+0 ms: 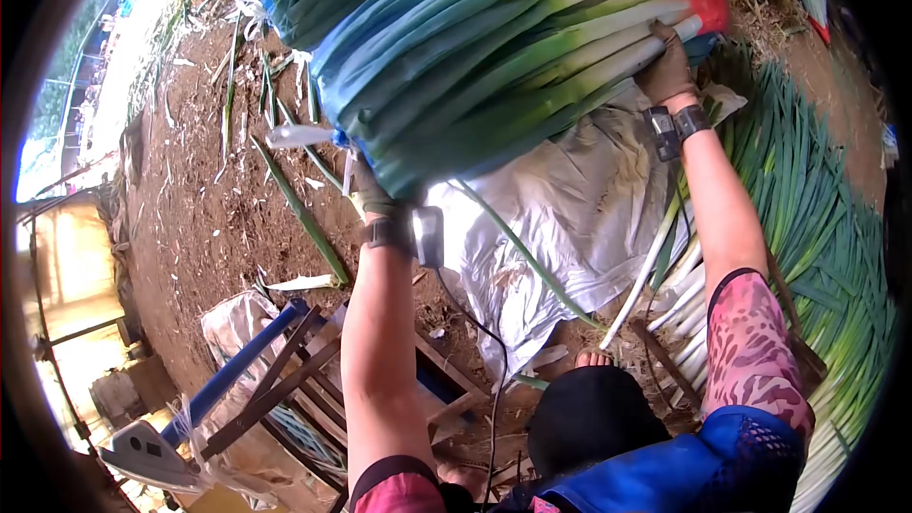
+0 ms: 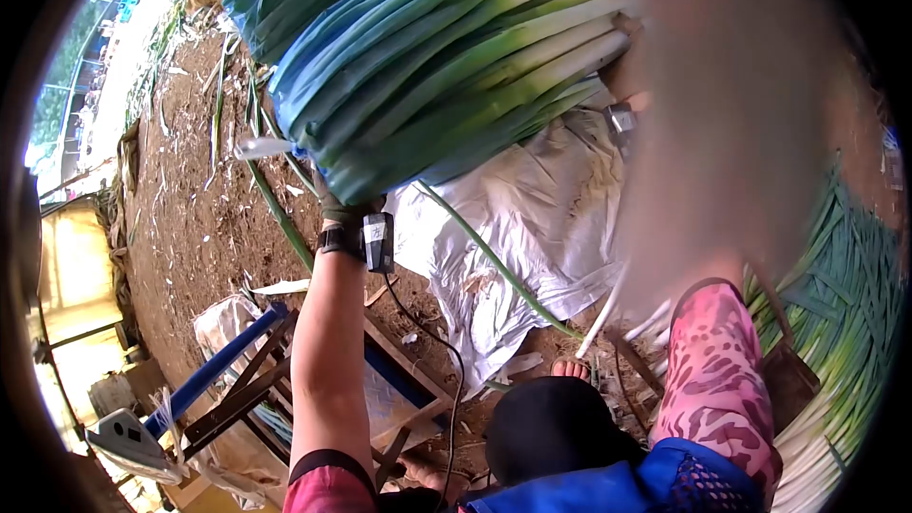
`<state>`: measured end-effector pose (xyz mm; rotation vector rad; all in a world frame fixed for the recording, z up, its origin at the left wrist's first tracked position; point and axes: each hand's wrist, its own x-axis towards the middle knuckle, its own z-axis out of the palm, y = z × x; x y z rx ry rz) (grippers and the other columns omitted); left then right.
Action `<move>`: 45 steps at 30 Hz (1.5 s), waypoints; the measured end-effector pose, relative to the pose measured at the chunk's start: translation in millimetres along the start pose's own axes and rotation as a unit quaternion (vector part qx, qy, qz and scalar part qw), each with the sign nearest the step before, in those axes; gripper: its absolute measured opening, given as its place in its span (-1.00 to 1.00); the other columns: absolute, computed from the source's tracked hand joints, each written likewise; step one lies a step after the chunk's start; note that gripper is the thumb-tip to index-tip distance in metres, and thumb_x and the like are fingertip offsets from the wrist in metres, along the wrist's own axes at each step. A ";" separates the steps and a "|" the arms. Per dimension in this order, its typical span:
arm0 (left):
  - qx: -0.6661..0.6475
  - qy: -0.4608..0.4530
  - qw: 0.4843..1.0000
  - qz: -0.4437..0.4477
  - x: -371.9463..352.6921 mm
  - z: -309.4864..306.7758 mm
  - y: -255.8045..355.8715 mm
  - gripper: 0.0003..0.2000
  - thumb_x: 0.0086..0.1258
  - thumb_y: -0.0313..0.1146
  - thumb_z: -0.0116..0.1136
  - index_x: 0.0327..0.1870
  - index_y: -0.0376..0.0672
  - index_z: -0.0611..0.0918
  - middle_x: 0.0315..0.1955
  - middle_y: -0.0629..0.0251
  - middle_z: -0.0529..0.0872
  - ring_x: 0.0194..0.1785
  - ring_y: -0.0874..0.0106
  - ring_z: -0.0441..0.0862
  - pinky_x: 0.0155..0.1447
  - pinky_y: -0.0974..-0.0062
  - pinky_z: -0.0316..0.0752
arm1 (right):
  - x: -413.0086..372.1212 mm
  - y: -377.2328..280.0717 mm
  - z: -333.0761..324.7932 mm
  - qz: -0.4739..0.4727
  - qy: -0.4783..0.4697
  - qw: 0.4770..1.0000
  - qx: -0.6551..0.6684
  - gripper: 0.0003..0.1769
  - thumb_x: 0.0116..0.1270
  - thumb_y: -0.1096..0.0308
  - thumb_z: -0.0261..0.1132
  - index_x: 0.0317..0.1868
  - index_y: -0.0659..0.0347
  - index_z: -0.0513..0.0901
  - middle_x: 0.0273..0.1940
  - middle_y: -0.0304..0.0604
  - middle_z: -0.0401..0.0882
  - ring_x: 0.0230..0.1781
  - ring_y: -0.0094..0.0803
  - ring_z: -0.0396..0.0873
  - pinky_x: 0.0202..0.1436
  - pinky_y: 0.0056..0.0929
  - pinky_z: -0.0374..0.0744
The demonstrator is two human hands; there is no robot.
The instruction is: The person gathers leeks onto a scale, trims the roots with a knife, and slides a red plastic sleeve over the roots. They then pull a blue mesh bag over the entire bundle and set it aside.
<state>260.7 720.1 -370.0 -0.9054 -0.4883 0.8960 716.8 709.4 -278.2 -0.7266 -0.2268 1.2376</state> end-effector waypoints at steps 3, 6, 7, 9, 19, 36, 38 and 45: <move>0.651 0.102 0.741 0.131 -9.2 16.0 -81.5 -0.52 0.45 0.10 -0.10 0.05 -0.14 0.58 -0.12 0.22 0.70 -0.09 0.25 0.67 0.07 0.19 0.59 | 8.6 -12.1 14.4 0.039 0.013 0.999 -0.021 -0.43 0.21 0.13 0.31 0.23 0.12 0.48 0.19 -0.17 0.52 0.22 -0.24 0.43 0.40 -0.24 0.33; 0.728 0.236 0.623 0.164 -8.2 29.8 -94.5 -0.48 0.35 0.16 0.04 0.07 -0.11 0.56 -0.20 0.24 0.68 -0.19 0.28 0.66 -0.04 0.21 0.61 | 20.7 -17.6 24.8 0.101 0.004 0.994 -0.035 -0.29 0.23 0.02 0.30 0.34 0.11 0.36 0.29 -0.15 0.42 0.29 -0.19 0.34 0.43 -0.16 0.27; 0.754 0.262 0.565 0.207 -11.9 38.9 -108.0 -0.49 0.34 0.15 0.09 0.06 -0.11 0.55 -0.27 0.27 0.66 -0.25 0.33 0.64 -0.12 0.30 0.60 | 26.4 -19.6 23.3 0.113 0.013 0.992 -0.056 -0.26 0.23 -0.01 0.30 0.35 0.12 0.35 0.31 -0.13 0.40 0.31 -0.18 0.33 0.44 -0.12 0.26; 0.823 0.248 0.400 0.319 -13.1 56.1 -143.8 -0.48 0.38 0.10 0.10 0.11 -0.18 0.54 -0.28 0.27 0.68 -0.29 0.41 0.62 -0.21 0.43 0.55 | 24.9 -22.4 32.8 0.132 0.038 0.982 -0.132 -0.21 0.24 -0.09 0.31 0.36 0.15 0.32 0.34 -0.07 0.38 0.34 -0.17 0.31 0.44 -0.02 0.25; 0.884 -0.027 -0.419 0.206 26.0 29.2 -199.1 -0.14 -0.14 0.03 0.53 0.26 -0.07 0.43 0.19 0.02 0.46 0.33 -0.03 0.29 0.43 0.02 0.18 | 4.1 -29.8 -66.2 -0.220 -0.035 0.563 -0.796 -0.21 0.32 0.00 0.23 0.46 0.10 0.18 0.31 -0.09 0.39 0.23 -0.20 0.43 0.27 -0.24 0.49; 0.888 -0.068 -0.404 0.206 8.5 45.8 -195.8 -0.21 -0.01 -0.07 0.46 0.29 -0.15 0.42 0.20 0.05 0.48 0.34 -0.05 0.28 0.42 0.04 0.20 | 52.7 -25.5 2.8 0.004 0.138 0.622 -0.771 -0.42 0.53 0.35 0.00 0.50 -0.03 0.07 0.04 0.29 0.56 0.12 0.00 0.56 0.23 -0.20 0.53; 0.887 -0.076 -0.387 0.239 -2.6 48.2 -197.2 -0.19 -0.01 -0.05 0.46 0.31 -0.15 0.41 0.22 0.04 0.46 0.35 -0.05 0.27 0.43 0.03 0.19 | 39.0 -17.4 23.7 -0.032 0.114 0.662 -0.740 -0.42 0.48 0.25 0.09 0.46 0.04 0.18 0.01 0.22 0.58 0.08 -0.08 0.57 0.20 -0.24 0.56; 0.912 -0.026 -0.374 0.166 -18.1 36.7 -195.5 -0.17 0.11 -0.11 0.43 0.44 -0.07 0.31 0.42 -0.03 0.27 0.48 -0.03 0.15 0.51 0.10 0.11 | -7.2 37.9 85.1 0.034 0.141 0.946 -0.292 -0.27 0.20 -0.09 0.40 0.22 0.26 0.53 0.15 -0.11 0.54 0.08 -0.29 0.51 0.20 -0.40 0.47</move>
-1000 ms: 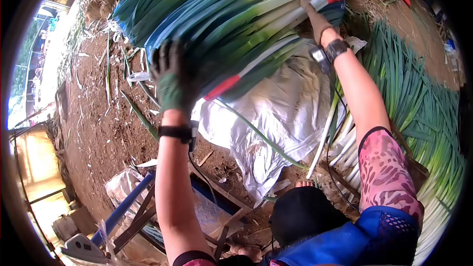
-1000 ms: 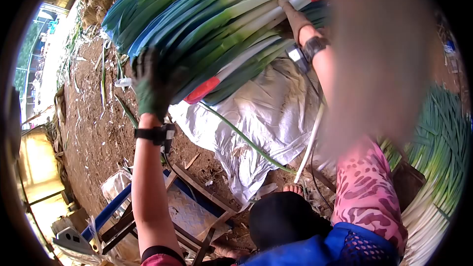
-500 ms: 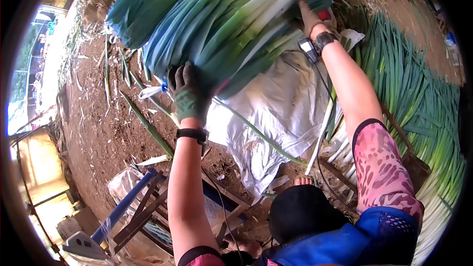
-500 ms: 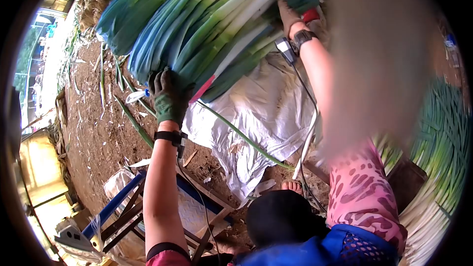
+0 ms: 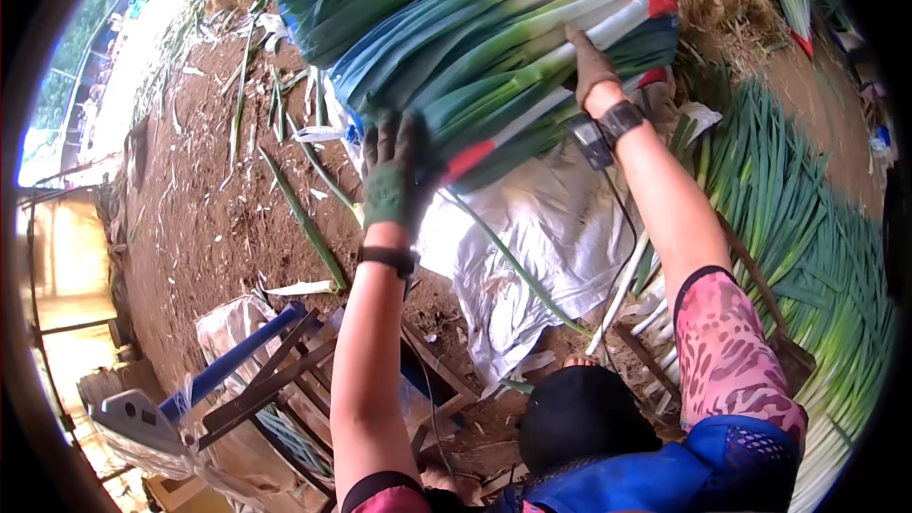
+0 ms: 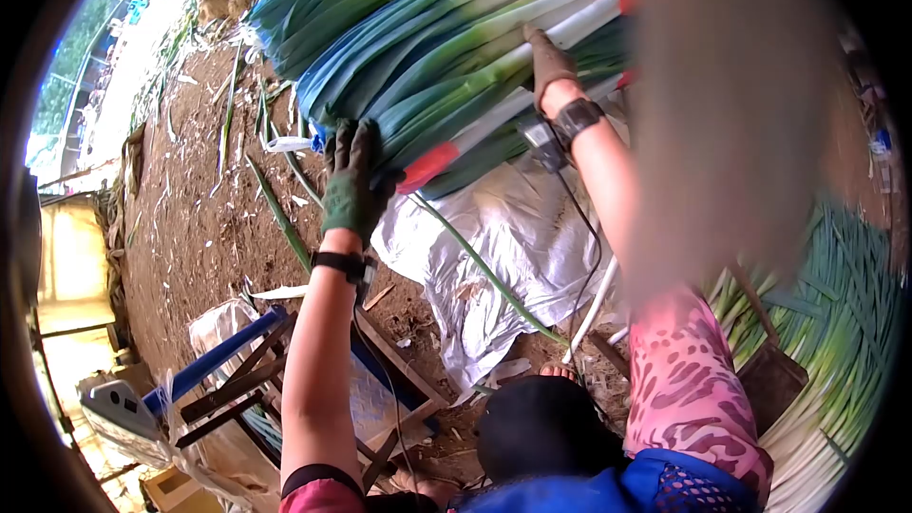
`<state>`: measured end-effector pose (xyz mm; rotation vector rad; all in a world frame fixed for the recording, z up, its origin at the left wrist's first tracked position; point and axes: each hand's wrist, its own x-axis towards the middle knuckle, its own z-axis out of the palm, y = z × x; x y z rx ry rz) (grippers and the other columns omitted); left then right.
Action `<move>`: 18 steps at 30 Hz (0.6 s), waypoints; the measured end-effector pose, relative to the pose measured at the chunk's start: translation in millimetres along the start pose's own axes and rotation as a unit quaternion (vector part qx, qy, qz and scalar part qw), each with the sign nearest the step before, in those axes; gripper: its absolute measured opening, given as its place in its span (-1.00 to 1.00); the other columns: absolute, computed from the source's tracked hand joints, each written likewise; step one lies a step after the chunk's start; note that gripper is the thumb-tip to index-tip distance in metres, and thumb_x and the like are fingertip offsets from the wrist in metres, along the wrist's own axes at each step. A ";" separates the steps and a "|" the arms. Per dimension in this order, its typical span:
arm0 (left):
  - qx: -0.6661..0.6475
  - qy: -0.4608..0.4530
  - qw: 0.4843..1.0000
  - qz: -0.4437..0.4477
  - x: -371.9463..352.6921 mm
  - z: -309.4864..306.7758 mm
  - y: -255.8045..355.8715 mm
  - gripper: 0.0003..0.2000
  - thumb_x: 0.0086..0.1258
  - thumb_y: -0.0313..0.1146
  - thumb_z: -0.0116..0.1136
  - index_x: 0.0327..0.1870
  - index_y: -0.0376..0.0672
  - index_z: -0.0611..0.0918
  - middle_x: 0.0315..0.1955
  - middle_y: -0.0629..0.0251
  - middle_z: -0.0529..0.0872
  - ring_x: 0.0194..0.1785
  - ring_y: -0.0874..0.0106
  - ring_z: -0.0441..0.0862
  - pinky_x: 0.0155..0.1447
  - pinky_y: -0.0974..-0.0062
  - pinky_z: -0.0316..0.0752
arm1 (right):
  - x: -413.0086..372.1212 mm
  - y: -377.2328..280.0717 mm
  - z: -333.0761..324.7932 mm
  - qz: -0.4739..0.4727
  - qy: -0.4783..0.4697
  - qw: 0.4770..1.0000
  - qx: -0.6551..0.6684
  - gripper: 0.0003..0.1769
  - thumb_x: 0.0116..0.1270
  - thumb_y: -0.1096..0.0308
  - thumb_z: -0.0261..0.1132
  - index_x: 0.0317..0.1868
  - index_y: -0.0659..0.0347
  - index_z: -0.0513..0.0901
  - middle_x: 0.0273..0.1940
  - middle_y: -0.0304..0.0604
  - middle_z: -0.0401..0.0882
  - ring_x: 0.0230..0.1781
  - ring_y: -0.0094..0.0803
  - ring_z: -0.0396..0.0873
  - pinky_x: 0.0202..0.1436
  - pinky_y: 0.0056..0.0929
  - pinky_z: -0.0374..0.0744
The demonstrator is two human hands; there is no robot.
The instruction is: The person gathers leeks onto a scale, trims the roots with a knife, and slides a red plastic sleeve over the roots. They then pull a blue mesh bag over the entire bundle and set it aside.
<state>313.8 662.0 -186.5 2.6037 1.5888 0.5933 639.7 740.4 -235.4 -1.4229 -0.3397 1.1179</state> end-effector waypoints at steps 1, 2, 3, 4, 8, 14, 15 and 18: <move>-0.012 -0.014 1.000 0.008 4.8 2.6 -6.9 -0.18 0.13 -0.13 0.42 0.44 -0.06 0.30 0.42 -0.04 0.26 0.48 -0.03 0.16 0.51 0.10 0.12 | -14.3 -1.7 -1.1 0.000 -0.008 0.999 0.032 -0.28 0.18 -0.10 0.41 0.20 0.24 0.55 0.11 -0.11 0.57 0.03 -0.30 0.52 0.15 -0.40 0.49; -0.035 -0.022 0.999 0.015 7.9 1.8 -13.4 -0.20 0.15 -0.21 0.41 0.45 -0.07 0.29 0.41 -0.06 0.26 0.47 -0.05 0.17 0.51 0.12 0.14 | -12.9 2.3 -3.3 -0.022 -0.003 1.000 0.009 -0.23 0.14 -0.16 0.42 0.16 0.29 0.56 0.03 -0.08 0.60 -0.05 -0.31 0.54 0.09 -0.38 0.51; -0.048 -0.027 0.998 0.011 7.9 3.2 -17.4 -0.20 0.14 -0.21 0.41 0.45 -0.08 0.29 0.41 -0.07 0.26 0.47 -0.05 0.17 0.50 0.12 0.14 | -9.7 5.0 -4.7 -0.024 0.014 0.999 -0.032 -0.22 0.14 -0.18 0.40 0.15 0.32 0.56 0.03 -0.07 0.59 -0.06 -0.31 0.54 0.08 -0.38 0.51; -0.062 -0.031 0.998 0.008 7.3 4.8 -20.0 -0.20 0.14 -0.21 0.41 0.44 -0.09 0.30 0.41 -0.07 0.26 0.47 -0.05 0.17 0.50 0.12 0.15 | -5.2 5.8 -5.4 -0.027 0.032 0.996 -0.073 -0.20 0.14 -0.20 0.39 0.14 0.34 0.56 0.03 -0.06 0.59 -0.07 -0.31 0.54 0.06 -0.38 0.51; -0.052 -0.027 0.998 -0.018 13.0 3.4 -16.3 -0.22 0.16 -0.16 0.38 0.44 -0.09 0.30 0.40 -0.08 0.28 0.45 -0.08 0.18 0.47 0.11 0.20 | 1.9 1.1 1.5 -0.026 0.038 0.990 -0.135 -0.11 0.16 -0.28 0.31 0.18 0.42 0.53 0.11 0.00 0.57 0.01 -0.30 0.55 0.11 -0.41 0.50; -0.006 0.061 0.997 -0.045 0.4 -9.3 15.4 -0.25 0.20 0.01 0.31 0.44 0.06 0.34 0.40 0.11 0.35 0.47 0.00 0.17 0.53 0.05 -0.01 | 24.1 36.0 -58.1 -0.293 -0.097 0.826 -0.473 -0.32 0.38 0.17 0.23 0.41 0.26 0.23 0.07 -0.06 0.58 0.04 -0.41 0.56 0.15 -0.47 0.55; -0.021 0.073 0.997 -0.024 -4.6 -13.0 21.4 -0.27 0.21 0.01 0.31 0.43 0.07 0.36 0.40 0.14 0.35 0.48 0.03 0.17 0.53 0.06 -0.04 | 13.2 42.4 -65.9 -0.203 -0.137 0.914 -0.324 -0.42 0.41 0.15 0.22 0.33 0.23 0.31 0.03 -0.08 0.60 0.02 -0.40 0.57 0.15 -0.44 0.55; -0.077 0.052 0.996 -0.004 -17.6 -18.1 46.6 -0.32 0.22 0.02 0.29 0.38 0.06 0.40 0.37 0.16 0.39 0.48 0.08 0.18 0.54 0.04 -0.12 | -57.1 78.4 -92.0 0.126 -0.098 0.981 0.113 -0.64 0.48 0.06 0.16 0.07 0.13 0.54 -0.12 -0.15 0.64 -0.03 -0.36 0.59 0.15 -0.36 0.55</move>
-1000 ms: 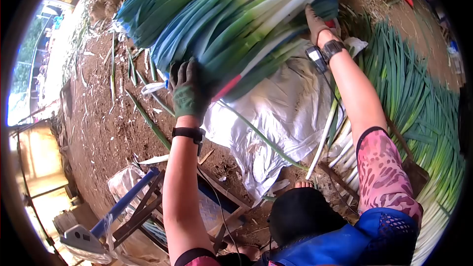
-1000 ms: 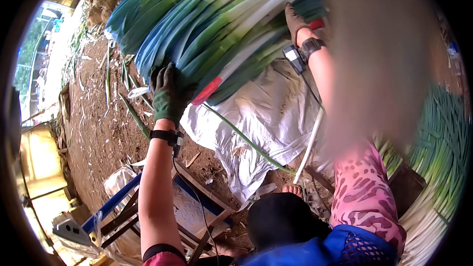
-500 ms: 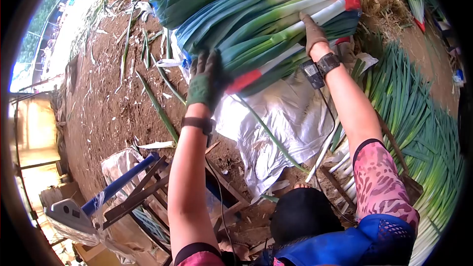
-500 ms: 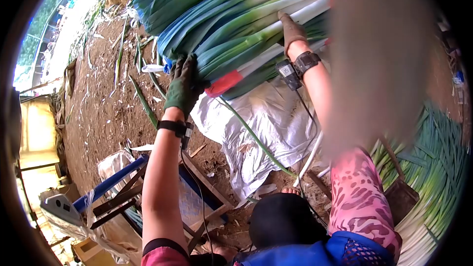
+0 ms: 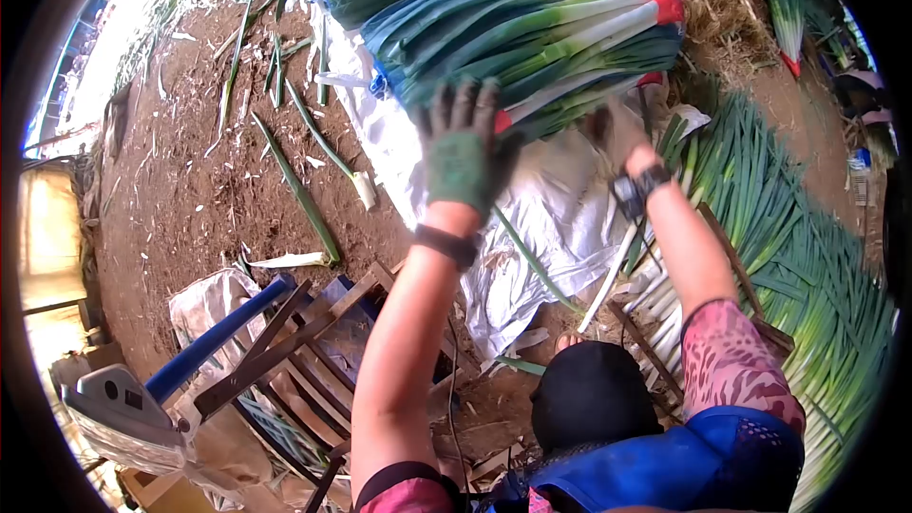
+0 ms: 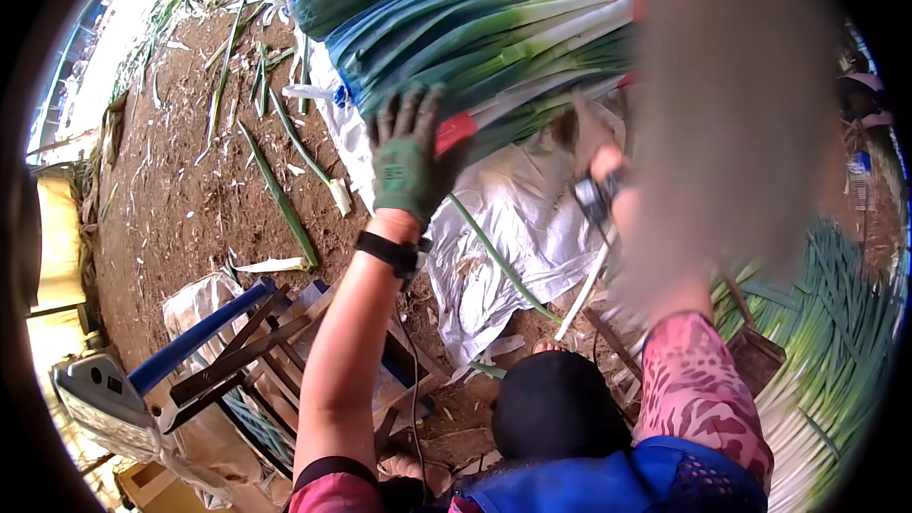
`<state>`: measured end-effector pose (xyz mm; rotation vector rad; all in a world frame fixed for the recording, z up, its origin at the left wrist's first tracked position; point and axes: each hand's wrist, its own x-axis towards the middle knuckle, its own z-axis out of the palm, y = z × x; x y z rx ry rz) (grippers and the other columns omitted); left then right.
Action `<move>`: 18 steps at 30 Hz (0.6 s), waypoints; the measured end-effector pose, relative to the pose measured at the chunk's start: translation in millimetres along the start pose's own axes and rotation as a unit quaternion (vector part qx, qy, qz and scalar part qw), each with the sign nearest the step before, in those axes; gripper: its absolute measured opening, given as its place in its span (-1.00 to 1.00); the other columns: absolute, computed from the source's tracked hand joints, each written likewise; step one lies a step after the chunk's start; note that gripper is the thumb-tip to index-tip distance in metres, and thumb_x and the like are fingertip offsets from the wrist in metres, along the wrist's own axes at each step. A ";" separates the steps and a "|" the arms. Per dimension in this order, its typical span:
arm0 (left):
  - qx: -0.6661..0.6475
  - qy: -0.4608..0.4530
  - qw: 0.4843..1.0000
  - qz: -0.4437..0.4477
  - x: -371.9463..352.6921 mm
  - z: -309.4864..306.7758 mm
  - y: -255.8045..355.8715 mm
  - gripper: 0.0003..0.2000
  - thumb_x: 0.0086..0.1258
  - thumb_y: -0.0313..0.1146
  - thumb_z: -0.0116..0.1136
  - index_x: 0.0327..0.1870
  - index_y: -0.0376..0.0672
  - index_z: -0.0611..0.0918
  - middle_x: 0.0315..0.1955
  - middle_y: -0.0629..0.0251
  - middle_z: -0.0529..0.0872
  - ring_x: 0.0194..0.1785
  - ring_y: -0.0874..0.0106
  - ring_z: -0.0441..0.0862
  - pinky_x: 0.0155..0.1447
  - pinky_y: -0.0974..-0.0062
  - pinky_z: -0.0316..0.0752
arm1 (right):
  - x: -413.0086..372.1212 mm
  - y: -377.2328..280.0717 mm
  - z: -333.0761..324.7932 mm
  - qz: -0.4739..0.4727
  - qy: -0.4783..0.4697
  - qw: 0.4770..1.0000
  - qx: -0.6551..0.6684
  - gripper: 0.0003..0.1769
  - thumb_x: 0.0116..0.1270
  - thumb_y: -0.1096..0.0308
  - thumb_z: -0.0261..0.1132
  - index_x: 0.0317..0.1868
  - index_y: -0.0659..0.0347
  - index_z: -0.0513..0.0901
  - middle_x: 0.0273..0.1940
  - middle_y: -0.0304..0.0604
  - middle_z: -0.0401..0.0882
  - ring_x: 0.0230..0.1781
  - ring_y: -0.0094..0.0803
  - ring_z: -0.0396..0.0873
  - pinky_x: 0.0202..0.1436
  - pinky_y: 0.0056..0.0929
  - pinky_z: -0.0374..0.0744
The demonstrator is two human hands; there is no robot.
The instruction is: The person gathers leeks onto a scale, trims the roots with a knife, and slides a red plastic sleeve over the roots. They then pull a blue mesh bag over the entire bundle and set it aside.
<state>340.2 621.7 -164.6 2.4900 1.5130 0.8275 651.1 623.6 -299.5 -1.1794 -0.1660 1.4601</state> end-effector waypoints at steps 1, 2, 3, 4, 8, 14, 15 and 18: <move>-0.018 -0.021 1.000 0.000 -6.8 -0.3 9.8 -0.35 0.23 0.04 0.27 0.35 0.04 0.43 0.31 0.15 0.45 0.45 0.10 0.22 0.54 0.03 -0.10 | -21.7 19.2 -29.0 0.051 -0.076 0.996 -0.016 -0.71 0.48 0.09 0.16 -0.02 0.12 0.56 -0.17 -0.18 0.63 -0.10 -0.39 0.58 0.06 -0.36 0.57; -0.027 -0.063 0.998 0.011 -14.7 -0.4 17.4 -0.37 0.24 0.04 0.26 0.33 0.04 0.44 0.29 0.14 0.46 0.43 0.10 0.25 0.52 0.03 -0.06 | -43.0 38.4 -58.4 0.099 -0.153 0.982 -0.039 -0.75 0.48 0.12 0.17 -0.12 0.11 0.58 -0.23 -0.21 0.62 -0.17 -0.43 0.57 -0.02 -0.36 0.59; -0.036 -0.106 0.993 0.023 -22.6 -1.9 24.5 -0.39 0.25 0.04 0.25 0.31 0.03 0.45 0.27 0.13 0.48 0.41 0.10 0.28 0.51 0.02 -0.01 | -72.5 56.7 -65.6 0.142 -0.076 0.986 -0.051 -0.78 0.47 0.14 0.18 -0.19 0.11 0.56 -0.29 -0.21 0.59 -0.24 -0.41 0.57 -0.11 -0.38 0.59; -0.056 -0.191 0.980 0.017 -30.2 -7.9 32.9 -0.42 0.27 0.05 0.23 0.28 0.02 0.47 0.22 0.12 0.52 0.38 0.09 0.33 0.49 0.00 0.04 | -100.9 77.2 -73.5 0.185 0.003 0.981 -0.060 -0.78 0.46 0.16 0.19 -0.25 0.11 0.54 -0.35 -0.22 0.57 -0.31 -0.40 0.56 -0.21 -0.39 0.59; -0.069 -0.431 0.899 0.036 -52.0 -32.4 57.8 -0.54 0.30 0.04 0.16 0.11 -0.04 0.57 -0.05 0.09 0.69 0.12 0.11 0.60 0.28 0.07 0.33 | -192.2 115.1 -87.3 0.242 0.130 0.957 -0.098 -0.80 0.42 0.22 0.23 -0.30 0.15 0.53 -0.43 -0.24 0.56 -0.44 -0.38 0.56 -0.35 -0.41 0.60; -0.056 -0.416 0.904 0.083 -91.6 -54.1 103.8 -0.59 0.27 -0.02 0.20 -0.03 -0.14 0.65 -0.08 0.05 0.71 0.04 0.10 0.65 0.12 0.15 0.49 | -228.0 119.2 -98.7 0.134 0.154 0.959 -0.198 -0.80 0.41 0.21 0.23 -0.24 0.17 0.55 -0.45 -0.26 0.56 -0.48 -0.44 0.55 -0.40 -0.47 0.57; -0.047 -0.446 0.891 0.075 -95.2 -62.7 119.8 -0.58 0.29 -0.01 0.18 0.01 -0.13 0.63 -0.06 0.08 0.71 0.07 0.11 0.64 0.16 0.16 0.48 | -235.2 111.3 -112.7 0.098 0.149 0.953 -0.246 -0.81 0.43 0.21 0.22 -0.21 0.14 0.54 -0.41 -0.25 0.58 -0.43 -0.41 0.56 -0.34 -0.43 0.59; -0.060 -0.425 0.897 0.109 -125.2 -90.9 166.2 -0.57 0.31 0.00 0.15 0.06 -0.11 0.61 -0.04 0.13 0.72 0.10 0.14 0.63 0.19 0.21 0.46 | -285.2 76.0 -148.6 -0.045 0.153 0.889 -0.430 -0.70 0.34 0.15 0.29 -0.16 0.23 0.57 -0.34 -0.17 0.63 -0.37 -0.36 0.62 -0.28 -0.41 0.57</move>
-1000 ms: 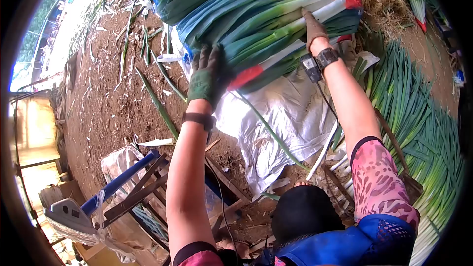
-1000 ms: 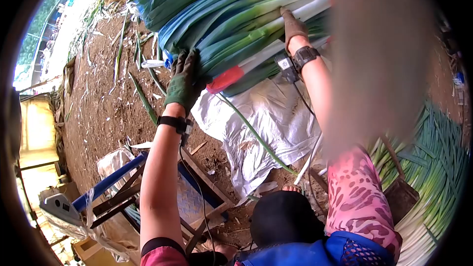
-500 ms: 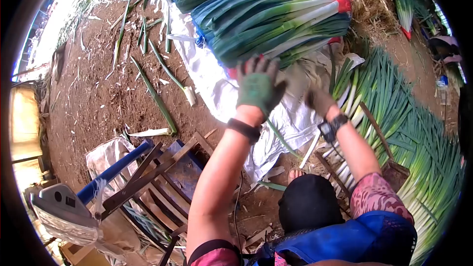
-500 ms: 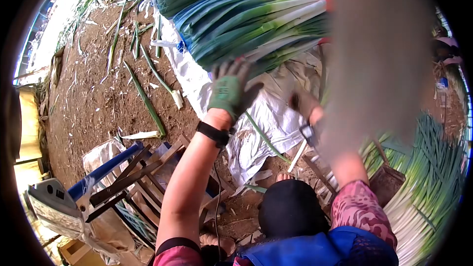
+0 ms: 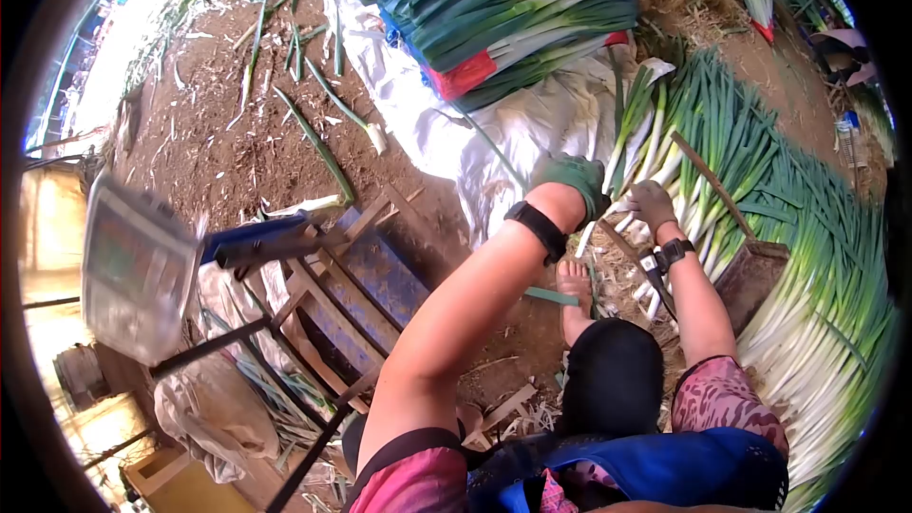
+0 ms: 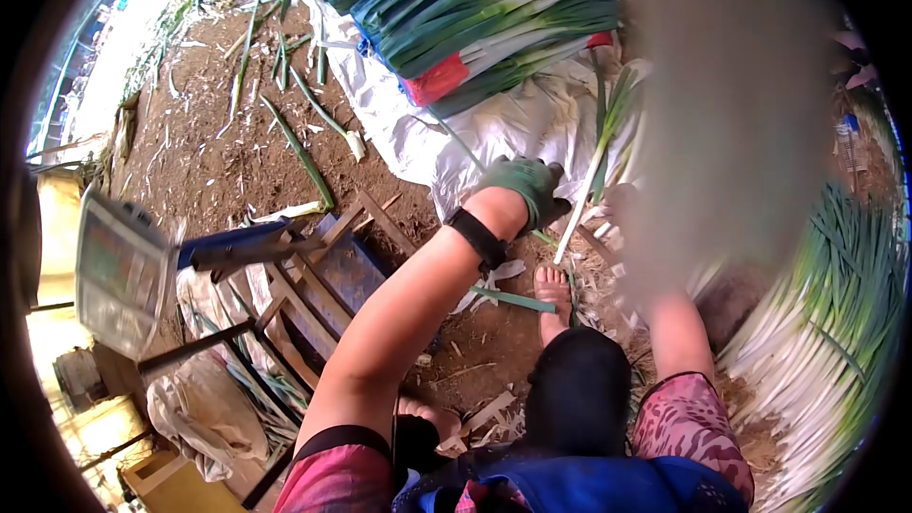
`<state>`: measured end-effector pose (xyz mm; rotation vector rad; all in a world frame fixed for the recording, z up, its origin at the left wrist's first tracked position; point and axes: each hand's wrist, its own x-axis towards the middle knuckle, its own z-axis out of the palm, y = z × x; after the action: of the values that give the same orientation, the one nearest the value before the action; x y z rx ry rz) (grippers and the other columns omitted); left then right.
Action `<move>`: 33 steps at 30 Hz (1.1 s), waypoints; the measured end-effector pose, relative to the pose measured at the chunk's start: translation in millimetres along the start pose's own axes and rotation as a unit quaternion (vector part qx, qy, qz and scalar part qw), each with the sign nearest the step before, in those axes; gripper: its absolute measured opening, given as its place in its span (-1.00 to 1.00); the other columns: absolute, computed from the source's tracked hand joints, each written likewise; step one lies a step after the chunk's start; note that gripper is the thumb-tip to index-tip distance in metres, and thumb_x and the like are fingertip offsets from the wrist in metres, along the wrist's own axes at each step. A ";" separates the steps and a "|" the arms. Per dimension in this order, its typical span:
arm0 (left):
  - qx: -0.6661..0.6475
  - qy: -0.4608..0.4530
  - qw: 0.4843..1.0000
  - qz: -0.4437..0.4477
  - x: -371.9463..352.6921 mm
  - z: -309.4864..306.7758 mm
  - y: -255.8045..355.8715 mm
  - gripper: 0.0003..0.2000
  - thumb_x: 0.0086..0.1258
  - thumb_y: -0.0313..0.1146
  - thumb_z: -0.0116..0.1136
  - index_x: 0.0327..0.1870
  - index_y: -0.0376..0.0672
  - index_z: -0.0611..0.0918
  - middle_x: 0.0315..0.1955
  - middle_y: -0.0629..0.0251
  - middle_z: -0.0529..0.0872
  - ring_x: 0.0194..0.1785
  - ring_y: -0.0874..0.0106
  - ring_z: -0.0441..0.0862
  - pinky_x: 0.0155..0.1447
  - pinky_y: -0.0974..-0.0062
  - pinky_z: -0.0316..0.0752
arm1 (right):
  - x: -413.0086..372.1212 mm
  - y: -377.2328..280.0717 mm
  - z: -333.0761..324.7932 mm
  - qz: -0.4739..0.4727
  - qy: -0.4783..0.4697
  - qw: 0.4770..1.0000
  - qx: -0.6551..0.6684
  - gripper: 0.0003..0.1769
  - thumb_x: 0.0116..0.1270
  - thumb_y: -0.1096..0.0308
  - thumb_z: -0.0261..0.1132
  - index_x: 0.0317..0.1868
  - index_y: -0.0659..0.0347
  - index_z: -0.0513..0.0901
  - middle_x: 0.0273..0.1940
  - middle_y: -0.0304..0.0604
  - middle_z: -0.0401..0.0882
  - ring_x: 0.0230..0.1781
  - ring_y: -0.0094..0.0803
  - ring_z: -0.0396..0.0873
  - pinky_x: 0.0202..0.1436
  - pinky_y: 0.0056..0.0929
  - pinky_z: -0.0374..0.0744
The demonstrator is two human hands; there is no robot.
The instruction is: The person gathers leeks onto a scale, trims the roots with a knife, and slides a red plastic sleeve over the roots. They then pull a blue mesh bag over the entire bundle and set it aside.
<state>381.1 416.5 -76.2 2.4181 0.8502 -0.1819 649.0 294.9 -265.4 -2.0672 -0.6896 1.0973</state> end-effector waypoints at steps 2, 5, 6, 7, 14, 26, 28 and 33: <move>-0.005 0.007 0.999 0.031 -33.7 -1.8 38.6 -0.56 0.32 0.00 0.14 0.08 -0.10 0.60 -0.07 0.13 0.72 0.09 0.14 0.64 0.20 0.21 0.46 | -43.4 5.4 -46.7 -0.095 0.084 0.989 -0.081 -0.64 0.31 0.14 0.30 -0.11 0.29 0.58 -0.29 -0.07 0.67 -0.31 -0.27 0.66 -0.21 -0.39 0.58; -0.018 0.046 0.997 0.064 -101.1 0.6 91.4 -0.51 0.33 0.04 0.14 0.14 -0.10 0.57 -0.12 0.04 0.71 0.04 0.07 0.63 0.18 0.15 0.47 | -106.5 35.7 -122.7 -0.146 0.225 0.928 -0.257 -0.57 0.27 0.05 0.30 -0.06 0.26 0.60 -0.18 0.04 0.69 -0.19 -0.12 0.67 -0.06 -0.28 0.58; -0.030 0.027 0.997 0.064 -132.2 -4.9 105.4 -0.51 0.33 0.03 0.15 0.16 -0.11 0.56 -0.10 0.02 0.70 0.04 0.05 0.63 0.16 0.14 0.48 | -126.2 47.5 -146.3 -0.132 0.258 0.922 -0.256 -0.55 0.26 0.02 0.29 -0.07 0.25 0.61 -0.15 0.05 0.69 -0.15 -0.07 0.67 -0.02 -0.23 0.58; -0.040 0.008 0.997 0.064 -164.7 -9.8 116.4 -0.50 0.33 0.02 0.15 0.18 -0.12 0.54 -0.09 0.00 0.69 0.05 0.04 0.62 0.14 0.13 0.49 | -144.1 56.3 -167.0 -0.122 0.292 0.910 -0.269 -0.53 0.26 0.01 0.29 -0.05 0.25 0.61 -0.13 0.07 0.67 -0.12 -0.06 0.65 0.00 -0.22 0.57; -0.028 0.156 0.987 -0.028 -402.6 -5.7 138.7 -0.60 0.34 -0.19 0.21 0.14 -0.16 0.56 -0.07 0.01 0.67 0.00 0.02 0.62 0.05 0.17 0.51 | -205.9 67.5 -234.9 0.068 0.366 0.873 -0.316 -0.38 0.25 -0.07 0.25 0.09 0.32 0.58 0.06 0.19 0.58 0.08 0.05 0.55 0.17 -0.16 0.49; -0.074 0.308 0.900 -0.300 -562.5 126.1 129.3 -0.22 0.20 -0.04 0.27 0.39 -0.30 0.33 0.34 -0.28 0.29 0.38 -0.21 0.25 0.45 0.01 0.16 | -183.7 73.1 -215.8 0.111 0.268 0.868 -0.402 -0.26 0.35 -0.07 0.12 0.35 0.36 0.37 0.38 0.17 0.29 0.36 -0.01 0.33 0.40 -0.21 0.32; -0.049 0.328 0.889 -0.314 -559.5 143.5 121.3 -0.19 0.19 0.03 0.25 0.40 -0.29 0.31 0.34 -0.27 0.28 0.39 -0.23 0.22 0.44 -0.04 0.14 | -220.2 49.6 -195.5 0.083 0.328 0.802 -0.492 -0.27 0.36 -0.05 0.11 0.36 0.34 0.36 0.40 0.15 0.27 0.37 -0.03 0.31 0.41 -0.22 0.30; -0.045 0.398 0.873 -0.278 -554.4 157.9 97.9 -0.19 0.20 0.14 0.19 0.38 -0.25 0.34 0.32 -0.22 0.31 0.38 -0.21 0.22 0.43 -0.12 0.10 | -230.0 84.0 -230.4 0.107 0.378 0.779 -0.489 -0.39 0.37 -0.07 0.12 0.15 0.30 0.55 0.11 0.08 0.56 0.09 -0.10 0.56 0.15 -0.27 0.51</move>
<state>12.3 -29.8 5.4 2.0601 1.8581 0.6808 741.5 4.3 -123.8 -3.2023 -0.6501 -0.2140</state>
